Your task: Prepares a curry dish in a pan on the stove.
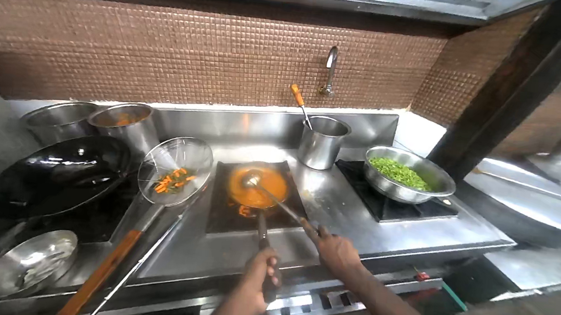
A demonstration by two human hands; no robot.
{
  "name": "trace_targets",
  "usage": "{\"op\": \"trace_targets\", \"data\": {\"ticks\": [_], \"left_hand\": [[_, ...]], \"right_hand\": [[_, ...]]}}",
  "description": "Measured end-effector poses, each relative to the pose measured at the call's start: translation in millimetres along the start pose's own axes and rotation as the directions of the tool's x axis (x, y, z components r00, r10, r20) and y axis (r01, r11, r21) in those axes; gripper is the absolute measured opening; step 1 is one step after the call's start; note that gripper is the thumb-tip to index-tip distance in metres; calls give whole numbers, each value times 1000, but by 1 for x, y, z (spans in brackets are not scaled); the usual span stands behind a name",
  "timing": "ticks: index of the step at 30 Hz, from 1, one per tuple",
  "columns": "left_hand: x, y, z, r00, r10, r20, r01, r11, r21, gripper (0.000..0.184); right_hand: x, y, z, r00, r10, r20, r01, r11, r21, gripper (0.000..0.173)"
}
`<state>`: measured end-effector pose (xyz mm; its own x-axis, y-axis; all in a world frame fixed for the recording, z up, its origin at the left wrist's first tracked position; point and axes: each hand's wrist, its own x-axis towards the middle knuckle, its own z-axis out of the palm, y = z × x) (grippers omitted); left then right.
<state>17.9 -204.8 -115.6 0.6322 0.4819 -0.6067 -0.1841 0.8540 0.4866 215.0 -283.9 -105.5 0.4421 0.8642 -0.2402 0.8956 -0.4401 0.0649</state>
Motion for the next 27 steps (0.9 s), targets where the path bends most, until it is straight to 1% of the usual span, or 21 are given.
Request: {"op": "trace_targets", "data": {"ticks": [2, 3, 4, 5, 6, 7, 8, 9, 10, 12, 13, 14, 15, 16, 17, 19, 20, 21, 23, 25, 27], "left_hand": [[-5, -8, 5, 999, 14, -42, -13, 1000, 23, 16], [-2, -12, 3, 998, 24, -53, -22, 999, 23, 16], [4, -13, 0, 998, 34, -52, -33, 999, 14, 14], [10, -13, -2, 998, 40, -44, -40, 999, 0, 14], [15, -12, -2, 999, 40, -37, -40, 999, -18, 14], [17, -12, 0, 999, 34, -34, -35, 999, -29, 15], [17, -11, 3, 999, 27, -35, -28, 999, -28, 17], [15, -11, 5, 999, 23, -35, -23, 1000, -19, 17], [13, -10, 7, 999, 23, -35, -23, 1000, -10, 18], [11, -7, 11, 998, 27, -49, -27, 1000, -9, 19], [10, -7, 13, 998, 28, -60, -28, 1000, -10, 18], [9, -10, 15, 997, 27, -69, -28, 1000, -10, 18], [7, -13, 17, 996, 29, -80, -30, 1000, -5, 18], [5, -18, 19, 995, 34, -94, -34, 999, 9, 19], [3, -22, 20, 994, 39, -107, -37, 999, 24, 19], [4, -24, 18, 993, 63, -104, -57, 997, 54, 16], [9, -22, 16, 992, 78, -96, -73, 995, 61, 15], [16, -18, 13, 993, 88, -81, -83, 995, 62, 14], [29, -9, 7, 995, 71, -64, -69, 997, 41, 14], [29, -3, 9, 997, 50, -61, -50, 999, 5, 14], [13, -7, 17, 996, 40, -77, -40, 999, 8, 16]], "right_hand": [[14, 9, 2, 999, 37, 23, -38, 996, 81, 83], [15, 11, 7, 998, 49, 44, -56, 983, 176, 79], [12, 11, 13, 997, 46, 68, -65, 950, 305, 76], [5, 11, 17, 995, 31, 90, -70, 876, 477, 76], [-6, 11, 20, 995, 0, 102, -68, 744, 664, 77], [-21, 8, 21, 993, -34, 116, -80, 539, 838, 79], [-37, 4, 17, 989, -69, 129, -104, 286, 952, 80], [-51, -1, 9, 986, -99, 138, -135, 36, 990, 77], [-59, -4, 0, 981, -123, 148, -168, -180, 969, 71], [-59, -9, -12, 971, -180, 155, -228, -519, 824, 47], [-51, -12, -12, 964, -214, 155, -259, -644, 720, 37], [-42, -16, -9, 960, -239, 145, -276, -722, 634, 31], [-31, -21, -4, 961, -240, 135, -272, -748, 605, 29], [-23, -25, 3, 969, -211, 130, -243, -714, 656, 30], [-17, -29, 11, 980, -155, 127, -196, -607, 770, 38], [-20, -30, 28, 994, -57, 92, -101, -183, 978, 64], [-27, -27, 35, 996, -38, 80, -77, 63, 995, 73], [-38, -22, 38, 996, -35, 86, -72, 293, 953, 79], [-62, -13, 37, 995, -32, 98, -56, 629, 776, 83], [-72, -10, 25, 995, -55, 88, -4, 825, 565, 80], [-58, -14, 16, 996, -52, 67, 21, 915, 404, 76]]}}
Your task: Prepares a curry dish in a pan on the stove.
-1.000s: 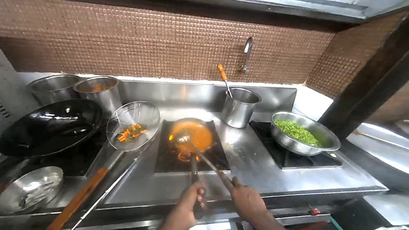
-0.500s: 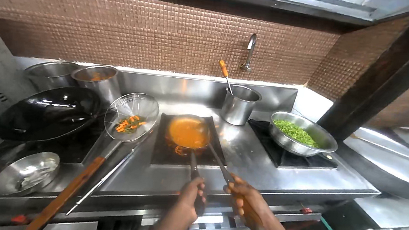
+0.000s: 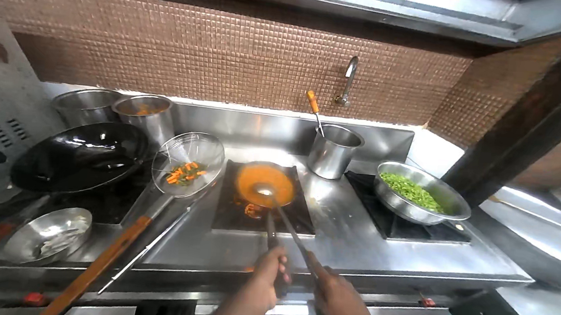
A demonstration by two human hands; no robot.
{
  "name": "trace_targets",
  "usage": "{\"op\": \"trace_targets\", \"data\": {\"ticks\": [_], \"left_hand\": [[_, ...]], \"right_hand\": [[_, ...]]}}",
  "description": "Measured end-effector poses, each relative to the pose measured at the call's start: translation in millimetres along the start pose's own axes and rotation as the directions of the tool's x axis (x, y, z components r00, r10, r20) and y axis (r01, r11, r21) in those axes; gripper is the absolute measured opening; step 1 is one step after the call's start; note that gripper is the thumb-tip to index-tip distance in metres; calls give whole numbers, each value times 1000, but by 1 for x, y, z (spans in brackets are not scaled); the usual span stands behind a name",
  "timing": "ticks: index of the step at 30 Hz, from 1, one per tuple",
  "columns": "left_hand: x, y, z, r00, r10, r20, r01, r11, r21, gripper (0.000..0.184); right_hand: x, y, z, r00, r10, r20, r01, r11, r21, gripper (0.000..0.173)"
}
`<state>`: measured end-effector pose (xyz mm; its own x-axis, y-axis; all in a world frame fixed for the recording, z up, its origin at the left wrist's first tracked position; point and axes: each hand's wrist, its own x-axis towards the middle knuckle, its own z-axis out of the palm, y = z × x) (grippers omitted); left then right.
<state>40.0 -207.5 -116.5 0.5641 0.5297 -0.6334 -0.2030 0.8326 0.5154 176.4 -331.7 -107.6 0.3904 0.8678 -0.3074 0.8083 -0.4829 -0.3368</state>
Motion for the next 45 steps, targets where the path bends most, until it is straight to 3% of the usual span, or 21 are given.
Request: {"op": "trace_targets", "data": {"ticks": [4, 7, 11, 17, 20, 23, 27, 30, 34, 37, 38, 42, 45], "left_hand": [[-21, -21, 3, 999, 27, -32, -25, 998, 62, 20], [4, -14, -6, 998, 54, -16, -53, 995, 90, 18], [21, 4, -6, 999, 31, 14, -31, 999, 27, 18], [-16, -26, 7, 997, 69, -38, -65, 994, 90, 19], [8, -13, 2, 997, 73, -22, -71, 994, 84, 17], [17, -9, -2, 998, 68, -12, -68, 997, 22, 19], [-22, -25, 8, 998, 51, -32, -49, 996, 75, 20], [-12, -21, 1, 997, 72, -35, -67, 992, 107, 18], [19, 0, -10, 998, 59, -14, -58, 997, 52, 18], [-2, -2, 0, 999, 32, 8, -33, 999, 39, 19], [-5, -6, 1, 999, 30, 15, -31, 999, 34, 19], [-6, -9, -10, 1000, 8, 14, -9, 999, 35, 18], [-13, -8, -8, 1000, 3, 11, -4, 999, 54, 18]], "right_hand": [[38, -15, -2, 996, 85, -31, -89, 983, -159, 82], [20, -17, 10, 988, 140, -60, -148, 978, -150, 87], [-9, -23, 10, 996, 80, -46, -86, 987, -140, 80], [49, -24, 3, 995, 92, -44, -99, 979, -179, 89], [20, -24, 14, 989, 134, -67, -143, 978, -152, 86], [-7, -23, 13, 994, 89, -55, -97, 983, -158, 79], [27, -26, -4, 999, 37, -10, -38, 978, -207, 83], [41, -20, 3, 995, 81, -52, -90, 974, -205, 87], [4, -13, 14, 994, 96, -56, -99, 994, -56, 79], [10, 9, 1, 1000, 7, -24, 4, 918, 396, 78], [18, 11, -5, 1000, 7, -19, 2, 896, 445, 78], [53, -10, -23, 997, 71, -43, -60, 975, 215, 80], [71, -28, -22, 1000, 11, -11, -11, 1000, 24, 79]]}}
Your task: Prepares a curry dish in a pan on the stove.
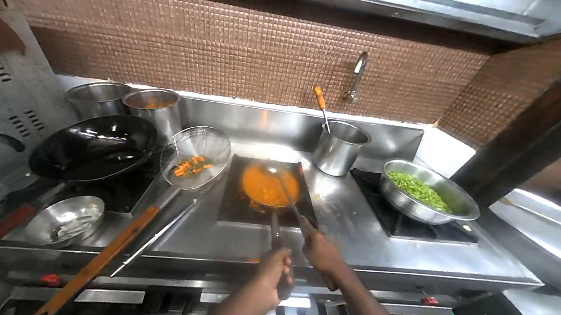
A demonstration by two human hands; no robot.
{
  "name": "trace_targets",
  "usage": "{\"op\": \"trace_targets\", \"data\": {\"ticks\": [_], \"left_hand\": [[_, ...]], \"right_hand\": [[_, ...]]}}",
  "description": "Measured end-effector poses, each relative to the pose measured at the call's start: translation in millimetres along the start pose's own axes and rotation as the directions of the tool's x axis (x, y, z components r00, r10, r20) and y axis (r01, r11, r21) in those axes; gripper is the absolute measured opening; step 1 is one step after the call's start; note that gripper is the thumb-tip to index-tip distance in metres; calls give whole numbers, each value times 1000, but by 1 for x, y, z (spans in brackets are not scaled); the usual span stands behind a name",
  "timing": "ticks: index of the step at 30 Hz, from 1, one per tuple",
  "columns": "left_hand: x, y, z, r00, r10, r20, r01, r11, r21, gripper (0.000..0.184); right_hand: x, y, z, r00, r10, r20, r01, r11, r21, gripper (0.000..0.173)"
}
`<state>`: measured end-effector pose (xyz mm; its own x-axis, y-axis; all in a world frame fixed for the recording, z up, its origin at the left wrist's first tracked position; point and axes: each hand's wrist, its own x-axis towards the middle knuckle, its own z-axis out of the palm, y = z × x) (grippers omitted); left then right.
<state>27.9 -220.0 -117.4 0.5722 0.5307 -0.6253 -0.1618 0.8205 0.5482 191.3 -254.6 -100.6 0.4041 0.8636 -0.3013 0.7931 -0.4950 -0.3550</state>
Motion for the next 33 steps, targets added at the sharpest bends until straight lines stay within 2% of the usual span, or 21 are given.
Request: {"op": "trace_targets", "data": {"ticks": [3, 7, 10, 12, 14, 15, 17, 18, 19, 20, 22, 24, 26, 27, 28, 29, 30, 32, 33], "left_hand": [[12, 8, -10, 1000, 5, 18, -6, 1000, 30, 15], [21, 23, -29, 997, -19, 73, 18, 1000, 7, 10], [1, 25, -25, 997, -33, 75, 34, 999, -14, 8], [-8, 18, -21, 998, -33, 53, 34, 999, -14, 8], [-7, 14, -18, 999, -16, 40, 17, 1000, -16, 9], [-3, 13, -18, 999, -9, 37, 9, 1000, -21, 9], [5, 10, -19, 999, -6, 35, 7, 1000, -30, 12], [7, 8, -18, 999, -10, 38, 12, 999, -44, 14], [7, 7, -16, 999, -15, 41, 17, 998, -61, 15], [5, 7, -13, 999, -18, 39, 20, 997, -72, 16], [2, 8, -8, 999, -12, 33, 15, 998, -66, 15], [8, 8, -8, 1000, -13, 28, 15, 999, -50, 16], [8, 7, -8, 1000, -14, 15, 14, 998, -59, 16], [4, 6, -5, 1000, -11, 6, 11, 999, -51, 17], [-2, 3, -1, 1000, -11, -12, 11, 999, -34, 19], [-9, -1, 3, 999, -11, -32, 11, 1000, -16, 21], [-12, -5, 5, 999, -5, -46, 5, 1000, -5, 22], [-7, -7, 4, 999, 25, -45, -25, 1000, 8, 19], [1, -5, 0, 999, 36, -33, -36, 999, 15, 18]], "right_hand": [[-15, -5, 7, 996, -77, 35, 83, 976, -202, 84], [-48, 22, -8, 996, -79, 34, 86, 892, -444, 89], [-25, 40, -29, 996, -91, 6, 79, 839, -539, 85], [-1, 49, -35, 996, -93, -8, 74, 839, -539, 80], [14, 56, -34, 998, -61, -28, 41, 885, -464, 79], [15, 59, -31, 999, -35, -29, 22, 931, -365, 76], [2, 64, -22, 1000, 16, 13, -16, 1000, -24, 74], [-13, 64, -19, 998, 28, 50, -38, 980, 195, 75], [-31, 61, -17, 995, 29, 91, -66, 900, 432, 76], [-49, 54, -17, 992, 15, 122, -90, 762, 642, 77], [-78, 35, -25, 985, -20, 171, -146, 427, 893, 76], [-89, 18, -34, 977, -51, 207, -202, 88, 976, 59], [-78, 10, -28, 968, -132, 215, -243, -251, 937, 36], [-66, 8, -21, 966, -166, 199, -248, -372, 894, 30], [-53, 7, -12, 968, -184, 172, -236, -424, 874, 27], [-41, 8, -1, 976, -165, 145, -199, -382, 903, 28], [-33, 9, 10, 988, -106, 114, -136, -233, 963, 37], [-30, 17, 31, 999, -7, 35, -32, 278, 960, 64], [-36, 25, 38, 1000, 3, 7, -8, 535, 845, 73]]}}
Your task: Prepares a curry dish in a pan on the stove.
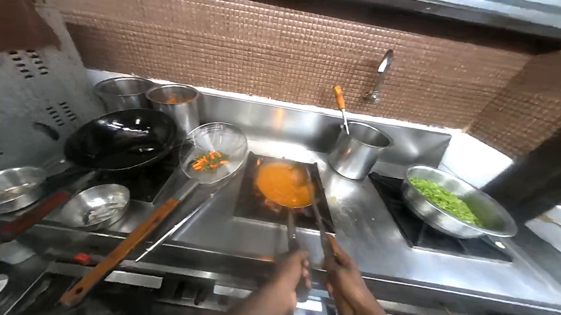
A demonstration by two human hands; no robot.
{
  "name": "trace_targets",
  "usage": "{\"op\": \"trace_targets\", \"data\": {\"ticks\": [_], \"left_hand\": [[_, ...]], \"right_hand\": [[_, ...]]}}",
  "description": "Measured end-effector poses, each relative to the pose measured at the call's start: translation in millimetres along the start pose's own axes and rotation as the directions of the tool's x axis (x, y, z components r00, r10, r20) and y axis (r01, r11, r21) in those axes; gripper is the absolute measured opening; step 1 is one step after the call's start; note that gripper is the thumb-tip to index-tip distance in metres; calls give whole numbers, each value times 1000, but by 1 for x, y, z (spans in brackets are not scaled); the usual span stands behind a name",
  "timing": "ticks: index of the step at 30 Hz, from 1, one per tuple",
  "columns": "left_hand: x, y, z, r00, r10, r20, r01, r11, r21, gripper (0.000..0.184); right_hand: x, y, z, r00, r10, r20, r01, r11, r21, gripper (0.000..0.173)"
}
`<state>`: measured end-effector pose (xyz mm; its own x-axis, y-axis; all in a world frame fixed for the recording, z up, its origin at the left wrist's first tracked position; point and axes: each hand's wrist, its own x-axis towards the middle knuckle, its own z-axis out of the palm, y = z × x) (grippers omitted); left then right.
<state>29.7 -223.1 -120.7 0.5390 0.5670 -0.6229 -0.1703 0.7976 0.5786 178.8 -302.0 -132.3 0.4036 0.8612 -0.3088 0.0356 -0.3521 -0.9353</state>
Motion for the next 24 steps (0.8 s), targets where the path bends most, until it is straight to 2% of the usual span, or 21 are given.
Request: {"op": "trace_targets", "data": {"ticks": [1, 2, 4, 6, 9, 13, 17, 20, 24], "left_hand": [[11, 3, -4, 1000, 5, 18, -5, 1000, -2, 16], [21, 6, -8, 999, 1, 32, 0, 1000, -15, 15], [27, 13, -8, 999, -13, 47, 15, 999, -46, 16], [14, 15, -1, 999, -23, 47, 24, 999, -35, 17], [-9, 4, 9, 999, -28, 22, 28, 1000, -9, 19], [1, -2, 5, 1000, 11, 13, -11, 999, 35, 19], [32, 14, -3, 1000, -16, 25, 17, 999, -27, 15], [15, 13, 7, 999, -28, 28, 29, 999, -44, 17], [-17, -4, 14, 1000, -26, 1, 26, 999, 39, 20]], "right_hand": [[-11, 6, -5, 1000, 0, -7, -1, 962, -274, 79], [-24, 7, -12, 1000, 1, -5, -4, 861, -509, 83], [-50, -5, -22, 999, 11, 35, 21, 616, -788, 82], [-54, -19, -24, 998, -23, 63, 67, 436, -898, 77], [-20, -35, -15, 999, -36, 36, 45, 295, -955, 77], [6, -31, -5, 997, 7, -75, -73, 296, -952, 83], [-39, -19, 5, 994, 10, -112, -110, 324, -940, 80], [-42, -23, 0, 998, -26, -50, -39, 331, -943, 76], [-2, -33, 1, 1000, 12, -26, -29, 351, -936, 82]]}}
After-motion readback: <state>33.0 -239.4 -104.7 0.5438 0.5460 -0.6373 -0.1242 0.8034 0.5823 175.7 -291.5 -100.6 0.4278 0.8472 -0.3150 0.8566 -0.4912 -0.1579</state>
